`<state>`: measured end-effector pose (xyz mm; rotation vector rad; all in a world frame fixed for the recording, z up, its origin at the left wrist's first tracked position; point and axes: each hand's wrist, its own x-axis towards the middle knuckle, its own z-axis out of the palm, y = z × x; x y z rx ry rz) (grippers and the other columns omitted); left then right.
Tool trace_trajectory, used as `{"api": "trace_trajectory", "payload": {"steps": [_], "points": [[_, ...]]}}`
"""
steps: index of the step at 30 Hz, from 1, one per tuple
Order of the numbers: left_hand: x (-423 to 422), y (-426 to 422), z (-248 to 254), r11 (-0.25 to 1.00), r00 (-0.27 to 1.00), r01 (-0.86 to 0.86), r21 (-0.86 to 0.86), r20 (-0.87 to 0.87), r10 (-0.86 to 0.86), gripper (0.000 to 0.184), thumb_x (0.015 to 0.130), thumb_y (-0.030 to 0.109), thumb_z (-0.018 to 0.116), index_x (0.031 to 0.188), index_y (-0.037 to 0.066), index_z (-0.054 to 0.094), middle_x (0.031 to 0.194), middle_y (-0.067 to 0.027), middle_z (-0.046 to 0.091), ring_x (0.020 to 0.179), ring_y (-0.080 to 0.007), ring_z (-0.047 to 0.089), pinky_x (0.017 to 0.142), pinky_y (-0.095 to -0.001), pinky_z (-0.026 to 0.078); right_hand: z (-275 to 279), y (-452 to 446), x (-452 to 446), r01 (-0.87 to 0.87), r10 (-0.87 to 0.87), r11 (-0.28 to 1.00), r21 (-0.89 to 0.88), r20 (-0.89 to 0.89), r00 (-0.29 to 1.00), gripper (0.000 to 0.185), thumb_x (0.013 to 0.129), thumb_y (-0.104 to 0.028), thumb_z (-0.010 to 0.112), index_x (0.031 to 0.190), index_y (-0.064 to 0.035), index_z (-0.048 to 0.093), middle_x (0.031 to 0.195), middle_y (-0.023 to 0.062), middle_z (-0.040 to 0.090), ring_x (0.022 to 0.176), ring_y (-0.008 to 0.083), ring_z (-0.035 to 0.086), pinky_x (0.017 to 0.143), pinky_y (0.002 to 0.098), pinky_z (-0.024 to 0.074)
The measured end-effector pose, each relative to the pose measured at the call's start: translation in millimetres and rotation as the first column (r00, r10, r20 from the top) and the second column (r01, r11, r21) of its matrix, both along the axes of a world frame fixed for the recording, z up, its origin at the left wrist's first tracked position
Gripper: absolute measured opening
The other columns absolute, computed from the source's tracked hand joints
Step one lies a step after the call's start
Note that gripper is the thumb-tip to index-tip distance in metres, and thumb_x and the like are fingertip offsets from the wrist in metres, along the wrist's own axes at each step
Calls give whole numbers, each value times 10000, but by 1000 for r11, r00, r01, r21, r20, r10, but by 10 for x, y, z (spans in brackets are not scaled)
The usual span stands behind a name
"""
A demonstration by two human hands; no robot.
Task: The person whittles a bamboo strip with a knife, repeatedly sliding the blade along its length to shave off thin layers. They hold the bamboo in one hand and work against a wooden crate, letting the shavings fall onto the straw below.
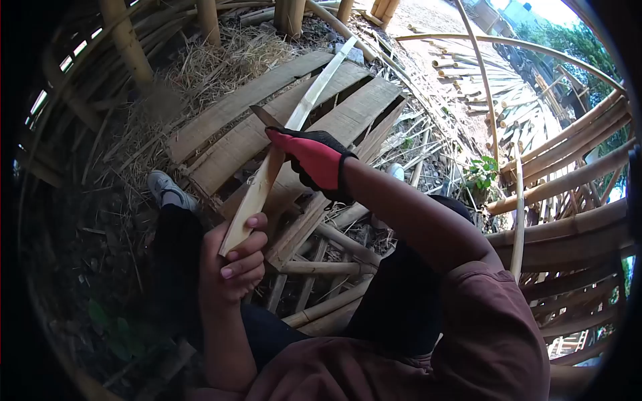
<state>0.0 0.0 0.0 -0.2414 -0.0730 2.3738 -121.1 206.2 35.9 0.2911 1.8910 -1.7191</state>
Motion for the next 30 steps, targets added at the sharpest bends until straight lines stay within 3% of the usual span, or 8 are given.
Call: {"api": "trace_trajectory", "payload": {"steps": [1,2,6,8,19,22,25,30], "points": [[20,50,-7,1000,999,12,20,-38,-12,177,1044,218,319,1073,73,417,594,-28,462,379,-113,452,346,-224,331,52,109,-16,-41,41,999,32,24,999,561,847,-636,688,929,-82,667,674,-30,476,504,87,416,439,257,308],[36,98,-15,999,997,28,37,-78,-25,169,1040,210,322,1069,73,417,577,-12,451,387,-103,455,355,-225,336,51,236,-57,-147,144,986,84,39,989,704,877,-724,573,995,-34,638,652,-49,416,476,63,356,435,256,256],[42,25,-119,998,986,-56,1,-158,56,169,1032,224,352,1064,65,401,568,-10,450,407,-104,433,377,-218,313,193,307,-133,-331,334,934,135,2,943,713,904,-737,501,1009,-45,637,642,-57,381,497,60,347,454,249,266],[16,47,-153,997,983,-53,-47,-178,44,165,1031,225,356,1055,68,403,553,-7,443,400,-100,421,373,-217,311,241,352,-151,-368,381,885,286,12,925,694,917,-734,480,975,-60,637,639,-66,382,509,55,344,462,244,270],[-37,52,5,931,990,-12,-365,-133,-39,238,1074,225,297,974,72,448,478,33,386,313,-51,271,305,-189,231,245,282,1,-308,323,882,356,19,946,692,939,-724,460,826,-58,612,573,-58,379,471,62,337,449,261,279],[-15,35,-38,942,992,-14,-334,-121,-28,235,1072,222,305,982,73,462,472,38,379,319,-48,280,306,-188,235,386,39,321,-506,508,804,312,81,858,682,943,-723,460,821,-77,642,591,-64,401,476,66,337,464,258,282],[-5,47,-45,926,994,-5,-377,-105,-37,225,1067,241,341,973,93,481,465,48,377,309,-46,281,302,-192,231,242,90,247,-523,510,819,238,118,852,673,938,-712,488,788,-75,647,593,-55,428,479,63,342,458,262,269],[-9,90,-49,910,992,-1,-415,-118,-52,204,1057,242,377,953,116,499,462,59,377,299,-48,276,299,-199,223,234,141,150,-375,400,853,363,7,917,691,958,-691,457,785,-51,650,620,-27,476,535,91,413,511,284,331]]}}
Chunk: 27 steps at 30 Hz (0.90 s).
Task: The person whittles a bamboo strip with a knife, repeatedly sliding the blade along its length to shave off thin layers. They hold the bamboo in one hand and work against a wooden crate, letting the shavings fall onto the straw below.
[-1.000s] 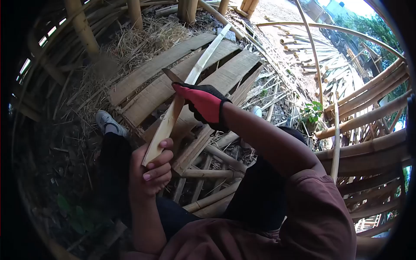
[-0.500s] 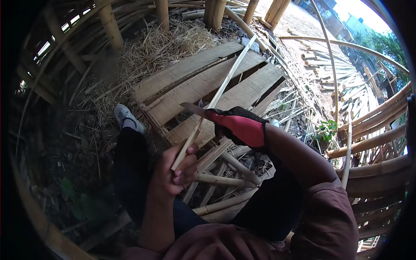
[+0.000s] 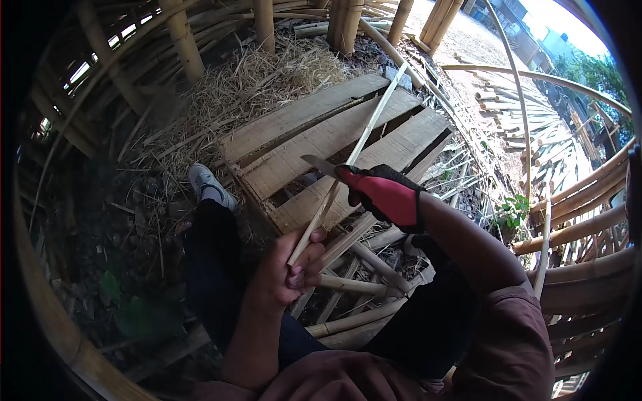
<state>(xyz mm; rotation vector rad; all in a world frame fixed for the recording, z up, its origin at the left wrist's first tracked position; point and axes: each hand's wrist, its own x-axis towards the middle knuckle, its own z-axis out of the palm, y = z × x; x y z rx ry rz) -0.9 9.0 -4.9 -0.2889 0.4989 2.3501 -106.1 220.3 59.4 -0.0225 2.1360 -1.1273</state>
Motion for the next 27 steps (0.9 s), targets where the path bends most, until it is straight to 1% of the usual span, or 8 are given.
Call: {"api": "trace_trajectory", "payload": {"steps": [2,5,7,13,19,21,25,27], "points": [[27,-28,-46,1000,1000,-6,-17,-16,6,214,1059,251,383,943,114,498,466,58,377,304,-47,271,300,-200,219,12,-172,267,-120,120,993,16,-43,992,689,985,-646,442,759,-40,680,630,3,528,586,123,466,579,301,391],[64,-6,-37,999,999,-29,-19,16,29,199,1045,203,356,982,85,503,471,36,386,307,-51,279,309,-195,244,130,-84,157,-120,124,991,52,-74,989,682,961,-688,453,754,-64,634,626,-34,476,548,82,398,517,270,336],[64,28,9,997,1000,-16,-78,21,18,206,1047,213,363,982,87,513,470,38,385,305,-51,276,306,-197,238,-110,103,-112,146,-141,987,67,-70,988,699,956,-697,458,716,-60,618,607,-33,466,515,73,396,493,268,340],[92,65,54,979,999,-30,-201,21,35,241,1064,264,372,967,94,512,468,46,383,304,-49,278,306,-197,226,-11,-123,239,-232,234,972,30,-91,968,678,955,-685,478,779,-59,670,604,-14,485,542,83,432,517,275,363],[78,59,62,990,1000,0,-141,30,4,249,1070,276,363,964,102,505,466,42,377,304,-47,274,303,-193,233,6,33,-29,130,-131,989,66,7,991,706,944,-717,452,779,-59,649,605,-23,470,542,82,447,529,278,373],[86,55,65,992,1000,-8,-124,18,10,250,1071,277,361,963,103,505,466,43,377,304,-46,275,301,-191,233,186,-103,245,-313,322,947,78,-192,927,677,1003,-627,401,975,-10,678,735,65,608,658,151,551,643,320,445],[131,58,54,989,998,-36,-143,53,44,238,1068,270,362,953,109,494,464,42,376,301,-47,285,298,-186,234,230,-161,292,-178,182,979,97,-34,983,662,1027,-580,383,907,-2,683,759,107,636,687,174,568,686,336,456],[120,66,70,988,999,-31,-150,16,34,234,1066,265,365,954,111,499,464,41,376,300,-49,285,297,-187,235,90,-19,60,-40,64,988,149,-161,985,718,1016,-608,384,795,18,657,685,71,605,653,163,538,669,334,443]]}}
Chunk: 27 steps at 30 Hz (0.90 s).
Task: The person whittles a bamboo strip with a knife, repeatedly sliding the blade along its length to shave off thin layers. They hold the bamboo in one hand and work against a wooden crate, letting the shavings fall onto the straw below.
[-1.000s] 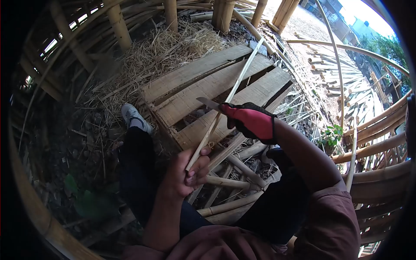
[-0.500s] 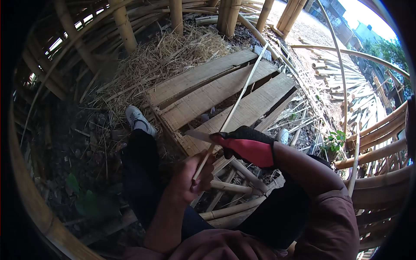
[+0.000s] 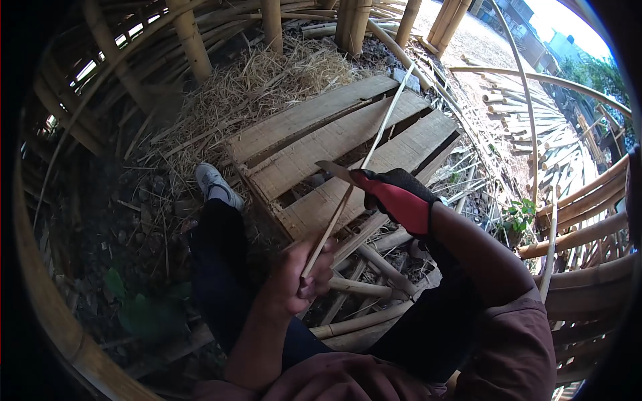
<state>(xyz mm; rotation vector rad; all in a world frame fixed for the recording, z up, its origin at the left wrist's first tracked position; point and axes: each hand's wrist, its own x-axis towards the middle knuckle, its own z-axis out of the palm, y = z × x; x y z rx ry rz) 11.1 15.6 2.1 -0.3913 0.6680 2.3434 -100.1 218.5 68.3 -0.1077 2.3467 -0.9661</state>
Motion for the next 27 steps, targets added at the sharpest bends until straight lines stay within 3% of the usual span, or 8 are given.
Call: {"api": "trace_trajectory", "payload": {"steps": [4,10,16,18,20,23,26,27], "points": [[-7,-3,-15,1000,1000,8,25,30,-9,231,1064,264,367,955,114,505,469,42,383,300,-48,282,298,-187,236,23,-155,326,-275,274,961,-29,-33,961,696,1015,-593,365,822,-2,678,726,139,637,701,265,596,736,377,473],[20,21,80,997,1000,8,-76,17,-7,234,1066,264,370,959,112,512,470,42,385,303,-51,283,299,-186,235,-14,29,-2,111,-111,993,41,-2,994,509,1004,-407,415,836,1,670,753,173,646,709,283,621,707,393,477],[27,30,-26,999,999,-26,-47,19,27,261,1075,293,370,964,104,511,473,43,385,309,-44,287,299,-187,233,-248,-129,319,-321,304,942,-97,-158,939,625,1019,-539,388,899,-12,699,744,138,635,729,249,603,743,375,468],[32,34,-11,999,1000,-12,-40,18,13,272,1077,298,366,960,101,513,472,41,383,308,-46,287,299,-187,232,4,-9,147,-37,40,999,-31,102,994,669,1003,-593,405,841,-8,687,687,91,582,655,196,537,678,351,444],[3,28,68,996,999,50,-72,-11,-51,323,1077,352,392,867,143,523,479,57,379,313,-58,293,315,-223,234,-150,123,-24,185,-185,982,-49,6,983,718,968,-694,423,750,-45,639,589,1,479,544,94,456,548,285,385],[-1,27,1,1000,1000,17,-20,17,-17,314,1076,347,396,868,145,517,477,58,377,310,-58,293,312,-225,234,106,-131,343,-123,131,988,-89,83,988,692,981,-628,463,906,29,668,715,127,606,692,196,545,688,343,448],[40,36,-2,998,1000,-25,-56,9,26,293,1083,294,346,932,104,511,478,32,382,305,-54,276,293,-202,235,-2,-114,337,-165,178,973,-160,74,981,681,973,-634,475,863,3,688,695,107,595,689,186,540,691,337,440],[48,44,6,998,1000,-24,-55,15,24,293,1083,294,346,932,104,511,478,32,382,305,-54,276,293,-202,235,52,-70,251,32,-27,999,-25,178,984,661,982,-612,461,821,-14,691,684,87,597,665,181,549,671,339,434]]}}
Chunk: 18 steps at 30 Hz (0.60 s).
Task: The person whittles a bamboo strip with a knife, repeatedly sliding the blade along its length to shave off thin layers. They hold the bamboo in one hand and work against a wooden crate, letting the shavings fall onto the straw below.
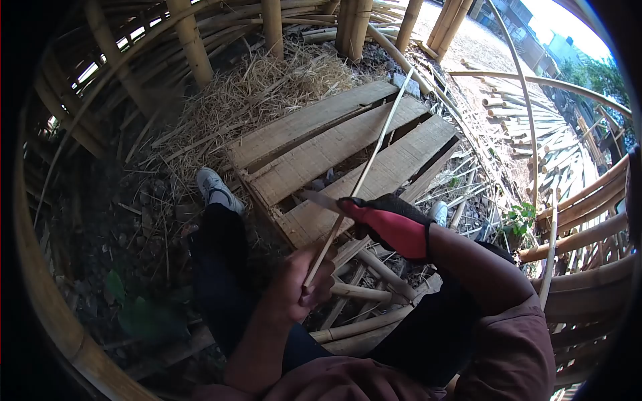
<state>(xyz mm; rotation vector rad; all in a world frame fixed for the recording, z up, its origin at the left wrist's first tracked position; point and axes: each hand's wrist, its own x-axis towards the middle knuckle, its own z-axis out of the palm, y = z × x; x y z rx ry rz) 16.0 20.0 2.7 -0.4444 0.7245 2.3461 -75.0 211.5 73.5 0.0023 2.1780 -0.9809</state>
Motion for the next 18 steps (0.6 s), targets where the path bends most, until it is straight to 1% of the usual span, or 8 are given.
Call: {"api": "trace_trajectory", "payload": {"steps": [3,5,7,9,11,14,16,18], "points": [[-35,3,31,998,998,57,7,-29,-57,305,1082,290,346,920,98,520,476,24,377,302,-61,280,293,-205,240,-166,135,-144,166,-173,985,-50,-202,964,657,999,-579,424,812,-8,690,703,104,625,656,186,555,661,353,430],[-42,24,-7,999,999,22,38,-32,-21,291,1083,291,346,941,96,509,477,29,380,302,-61,288,293,-205,243,13,-58,123,-133,130,991,-6,-146,981,638,1007,-558,427,824,-7,692,698,106,622,651,178,543,646,350,427],[-10,24,56,999,1000,6,-50,-13,-7,293,1084,290,343,951,90,512,476,31,380,301,-63,291,294,-206,242,-98,-116,199,-134,134,991,6,-126,983,633,1016,-549,416,844,-8,694,706,111,621,666,189,553,671,356,441],[6,24,70,991,1000,5,-135,11,-3,296,1085,288,340,960,85,516,476,33,380,300,-65,294,294,-207,242,-132,25,18,48,-48,999,-22,-27,998,636,1020,-554,411,845,-9,689,721,115,622,674,196,559,694,355,457],[-36,-9,61,998,998,63,-5,-31,-63,299,1083,288,337,994,75,527,473,33,382,298,-70,293,296,-207,240,-240,213,-239,200,-193,980,7,-233,953,619,1022,-535,414,814,-14,678,693,121,620,683,198,580,699,353,468],[-45,-24,12,997,994,61,49,-91,-57,311,1079,329,382,887,119,507,474,45,371,312,-54,313,296,-212,231,-227,13,50,-25,22,1000,-9,-210,977,632,1024,-543,393,893,2,687,793,168,685,785,290,630,796,407,480],[-20,-11,49,1000,999,29,-1,-46,-29,300,1079,328,382,900,120,504,471,41,375,309,-53,308,296,-211,231,-272,-66,176,-150,124,983,-103,-220,968,657,1000,-594,425,885,-5,693,809,157,679,777,270,618,783,390,470],[10,-11,45,999,1000,10,-49,9,-10,289,1078,327,381,914,122,501,469,38,379,306,-53,303,295,-210,230,-279,26,34,-15,4,995,-101,-109,994,691,981,-633,433,840,-6,685,776,129,649,744,233,595,748,363,457]]}}
